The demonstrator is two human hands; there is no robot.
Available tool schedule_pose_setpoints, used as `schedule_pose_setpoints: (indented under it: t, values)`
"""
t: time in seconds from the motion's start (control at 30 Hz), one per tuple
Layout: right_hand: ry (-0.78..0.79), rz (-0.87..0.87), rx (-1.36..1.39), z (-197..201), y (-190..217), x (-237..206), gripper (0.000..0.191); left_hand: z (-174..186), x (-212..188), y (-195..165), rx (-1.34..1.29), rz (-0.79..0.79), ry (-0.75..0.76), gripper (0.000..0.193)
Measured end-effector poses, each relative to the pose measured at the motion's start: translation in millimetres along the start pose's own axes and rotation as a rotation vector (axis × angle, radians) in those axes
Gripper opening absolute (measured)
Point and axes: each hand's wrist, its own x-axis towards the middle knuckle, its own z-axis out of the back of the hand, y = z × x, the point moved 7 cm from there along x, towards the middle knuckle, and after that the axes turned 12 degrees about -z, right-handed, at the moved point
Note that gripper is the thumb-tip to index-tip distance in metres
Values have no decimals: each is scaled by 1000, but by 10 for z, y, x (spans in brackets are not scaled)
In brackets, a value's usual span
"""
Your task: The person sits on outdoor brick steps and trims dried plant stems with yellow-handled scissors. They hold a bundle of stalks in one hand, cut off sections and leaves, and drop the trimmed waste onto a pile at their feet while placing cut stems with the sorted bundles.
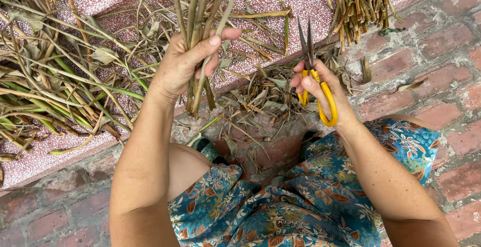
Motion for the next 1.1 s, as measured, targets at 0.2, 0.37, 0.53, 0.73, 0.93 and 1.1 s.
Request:
schedule_pose_setpoints:
  t: [0.2,0.37,0.53,0.73,0.93,1.1]
  values:
    - [97,-72,37,-102,19,-11,50,-3,-71,-26,-87,64,145,38]
    - [87,12,131,-101,107,-29,49,-58,-109,-4,-117,84,237,51]
    - [65,10,146,-69,88,-53,49,-163,-134,127,-134,180,352,30]
    - [52,2,278,-35,40,-102,49,-189,-163,263,-17,259,441,33]
    - [-73,-26,365,181,-51,-50,51,306,25,396,59,160,176,27]
    - [-91,27,497,356,-117,145,51,1040,352,960,-109,107,-298,30]
